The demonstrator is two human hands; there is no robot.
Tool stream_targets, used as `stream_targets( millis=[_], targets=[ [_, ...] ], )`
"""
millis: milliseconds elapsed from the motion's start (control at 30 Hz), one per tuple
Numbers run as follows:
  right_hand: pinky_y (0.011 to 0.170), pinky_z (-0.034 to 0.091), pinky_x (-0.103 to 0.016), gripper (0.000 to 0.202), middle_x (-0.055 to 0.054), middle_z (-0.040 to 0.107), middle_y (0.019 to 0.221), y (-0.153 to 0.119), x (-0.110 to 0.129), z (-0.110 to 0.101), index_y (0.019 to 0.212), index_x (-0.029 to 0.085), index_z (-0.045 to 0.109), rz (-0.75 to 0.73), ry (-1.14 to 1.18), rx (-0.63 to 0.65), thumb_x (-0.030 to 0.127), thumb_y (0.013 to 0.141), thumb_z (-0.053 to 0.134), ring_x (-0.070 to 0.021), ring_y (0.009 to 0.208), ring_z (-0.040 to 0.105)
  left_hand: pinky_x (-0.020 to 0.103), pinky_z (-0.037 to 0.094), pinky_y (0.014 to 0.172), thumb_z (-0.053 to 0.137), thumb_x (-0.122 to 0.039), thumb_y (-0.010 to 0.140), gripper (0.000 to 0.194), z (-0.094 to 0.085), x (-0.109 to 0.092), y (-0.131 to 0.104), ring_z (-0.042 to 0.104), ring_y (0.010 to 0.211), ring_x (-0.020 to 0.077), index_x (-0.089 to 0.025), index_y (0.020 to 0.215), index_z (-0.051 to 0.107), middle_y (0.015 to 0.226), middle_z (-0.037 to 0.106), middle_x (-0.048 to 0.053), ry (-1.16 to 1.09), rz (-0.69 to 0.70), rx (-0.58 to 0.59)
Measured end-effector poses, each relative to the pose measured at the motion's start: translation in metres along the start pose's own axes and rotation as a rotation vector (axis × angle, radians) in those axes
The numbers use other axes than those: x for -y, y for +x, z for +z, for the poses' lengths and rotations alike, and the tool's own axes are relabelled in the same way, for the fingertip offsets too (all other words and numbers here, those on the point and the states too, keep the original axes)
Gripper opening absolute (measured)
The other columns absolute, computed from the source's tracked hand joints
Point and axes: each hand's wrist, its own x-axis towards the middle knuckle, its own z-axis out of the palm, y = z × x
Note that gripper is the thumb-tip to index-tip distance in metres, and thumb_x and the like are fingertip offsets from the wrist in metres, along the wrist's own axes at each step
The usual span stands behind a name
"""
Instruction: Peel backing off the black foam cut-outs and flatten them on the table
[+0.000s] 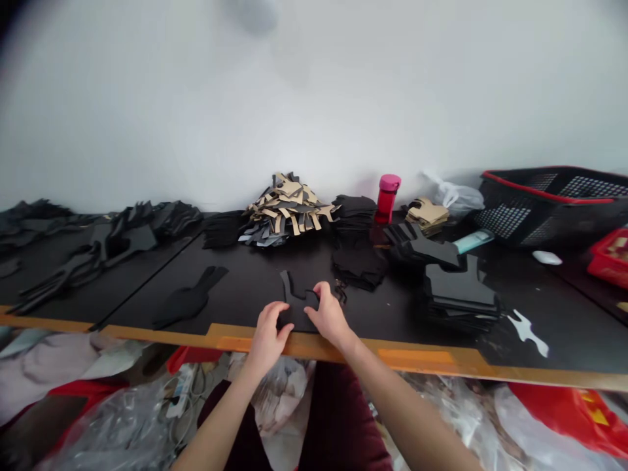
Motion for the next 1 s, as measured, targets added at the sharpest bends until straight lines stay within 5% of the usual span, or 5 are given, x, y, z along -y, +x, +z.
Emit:
stream_targets(
  millis=[200, 367, 667, 800, 1000],
  targets=[
    [0.070, 0.049, -0.029, 0.038, -0.005, 0.058, 0.093, -0.018, 0.018, -0.011, 0.106, 0.021, 0.030, -0.041, 0.429, 0.094, 0.032, 0.077, 0.052, -0.0147, 0.080, 0.059, 0.037, 0.050, 0.078, 0.061, -0.030, 0.072, 0.044, -0.003, -0.018, -0.009, 0.060, 0.092, 0.0204, -0.014, 0.110, 0.046, 0.105, 0.059, 0.012, -0.383, -0.264, -0.024],
    [0.061, 0.049, -0.027, 0.068, -0.002, 0.060, 0.084, -0.044, 0.032, -0.016, 0.114, 0.018, 0.035, 0.208, 0.709, 0.185, 0.031, 0.061, 0.075, -0.0129, 0.066, 0.059, 0.032, 0.049, 0.082, 0.058, -0.035, 0.077, 0.044, 0.001, -0.042, -0.022, 0.059, 0.099, 0.0185, -0.015, 0.113, 0.042, 0.111, 0.058, 0.012, -0.597, -0.325, -0.097],
    [0.054, 0.048, -0.027, 0.043, -0.003, 0.062, 0.080, -0.076, 0.047, -0.011, 0.096, 0.014, 0.049, 0.293, 0.669, 0.224, 0.045, 0.071, 0.065, -0.0147, 0.061, 0.060, 0.032, 0.045, 0.087, 0.064, -0.033, 0.075, 0.054, -0.001, -0.058, -0.050, 0.057, 0.096, 0.0170, -0.020, 0.119, 0.037, 0.113, 0.054, 0.008, -0.525, -0.353, -0.197],
    [0.073, 0.049, -0.029, 0.044, -0.004, 0.061, 0.093, -0.071, 0.046, -0.021, 0.099, 0.016, 0.050, 0.135, 0.616, 0.115, 0.036, 0.066, 0.071, -0.0175, 0.084, 0.058, 0.032, 0.045, 0.087, 0.063, -0.031, 0.075, 0.052, -0.003, -0.063, -0.058, 0.057, 0.098, 0.0175, -0.021, 0.119, 0.038, 0.113, 0.056, 0.007, -0.557, -0.362, -0.115],
    [0.065, 0.044, -0.025, 0.031, 0.001, 0.054, 0.078, -0.071, 0.044, -0.033, 0.090, 0.017, 0.051, 0.121, 0.420, 0.132, 0.032, 0.068, 0.067, -0.0129, 0.071, 0.051, 0.028, 0.046, 0.081, 0.061, -0.034, 0.077, 0.032, -0.013, -0.068, -0.052, 0.059, 0.089, 0.0167, -0.016, 0.101, 0.051, 0.096, 0.062, 0.006, -0.558, -0.344, 0.043]
  ],
)
